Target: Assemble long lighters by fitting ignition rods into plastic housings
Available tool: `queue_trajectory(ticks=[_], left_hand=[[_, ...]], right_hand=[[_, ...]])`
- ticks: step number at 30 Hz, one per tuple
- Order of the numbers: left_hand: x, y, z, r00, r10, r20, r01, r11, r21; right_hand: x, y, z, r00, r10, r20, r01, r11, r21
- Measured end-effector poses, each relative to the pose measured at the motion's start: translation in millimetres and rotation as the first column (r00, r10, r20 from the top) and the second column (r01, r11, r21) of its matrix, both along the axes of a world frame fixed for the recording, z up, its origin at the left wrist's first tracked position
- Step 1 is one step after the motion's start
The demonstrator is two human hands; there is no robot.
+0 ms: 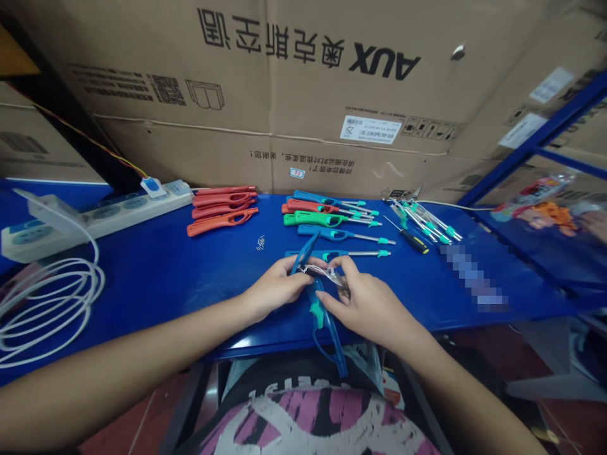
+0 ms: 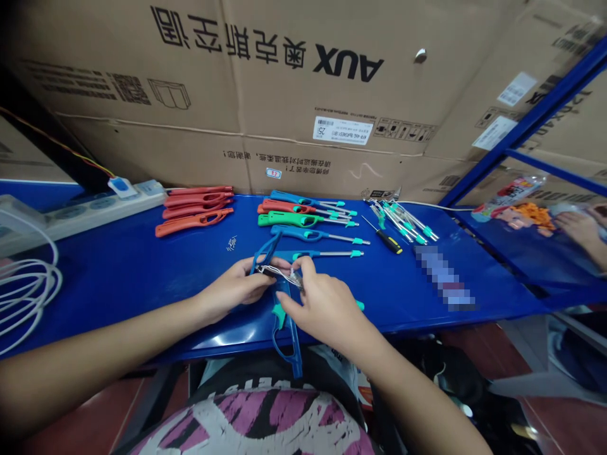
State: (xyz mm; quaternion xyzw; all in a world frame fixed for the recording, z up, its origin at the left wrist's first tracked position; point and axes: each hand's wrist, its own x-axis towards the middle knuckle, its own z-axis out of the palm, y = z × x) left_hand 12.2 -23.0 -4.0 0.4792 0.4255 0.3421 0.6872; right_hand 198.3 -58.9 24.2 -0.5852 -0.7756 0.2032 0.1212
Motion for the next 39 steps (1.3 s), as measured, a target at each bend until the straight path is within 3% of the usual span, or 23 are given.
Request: queue_trajectory(ticks=[4, 9, 12, 15, 17, 19, 21, 23, 27, 33, 36, 39], left_hand=[[1, 0, -1.9, 0.996, 0.084, 0.018, -0.084, 0.996, 0.001], [0, 5, -7.8, 0.995, 0.025, -0.095, -0.018, 0.997, 0.074], [0, 9, -16.9, 0.994, -0.033, -0.109, 0.05, 0.986, 0.156], [-1, 10, -21.4, 0.986, -0.047, -0.16, 0.093, 0.951, 0.295], [-4, 7, -18.6, 0.963, 0.002, -0.271, 0.121, 0.891, 0.438], [-7, 1, -12.9, 0.915, 0.064, -0.399, 0.203, 0.781, 0.591], [-9, -6, -7.7, 0.854, 0.062, -0.517, 0.354, 0.66, 0.663], [-8, -14, -5.6, 0.777, 0.022, -0.629, 0.499, 0.587, 0.637], [-1, -24, -8.9, 0.628, 0.011, -0.778, 0.652, 0.538, 0.534], [-2, -21, -8.0, 0.611, -0.024, -0.791, 0.685, 0.517, 0.514], [-3, -20, -3.9, 0.606, -0.047, -0.794, 0.705, 0.493, 0.509], [-1, -22, -0.1, 0.6, -0.034, -0.799, 0.71, 0.483, 0.512]], right_hand=[[-7, -9, -12.3, 0.992, -0.059, 0.108, 0.065, 0.996, -0.06], [-9, -12, -23.8, 0.98, 0.05, 0.191, -0.038, 0.997, -0.069], [-3, -12, -17.8, 0.992, 0.093, 0.085, -0.092, 0.996, -0.022], [17, -5, -0.4, 0.992, 0.092, -0.082, -0.089, 0.995, 0.046], [42, 12, 13.4, 0.991, 0.005, -0.136, 0.016, 0.988, 0.156], [75, 42, 24.6, 0.987, -0.095, -0.132, 0.129, 0.951, 0.281], [109, 83, 30.3, 0.958, -0.286, 0.012, 0.264, 0.898, 0.351], [138, 124, 30.0, 0.863, -0.467, 0.193, 0.407, 0.869, 0.281], [168, 178, 19.3, 0.806, -0.552, 0.215, 0.497, 0.827, 0.262], [170, 195, 7.0, 0.757, -0.635, 0.155, 0.552, 0.747, 0.369], [157, 191, 0.4, 0.805, -0.583, 0.106, 0.483, 0.749, 0.454], [127, 172, -7.4, 0.963, -0.271, 0.004, 0.228, 0.819, 0.526]])
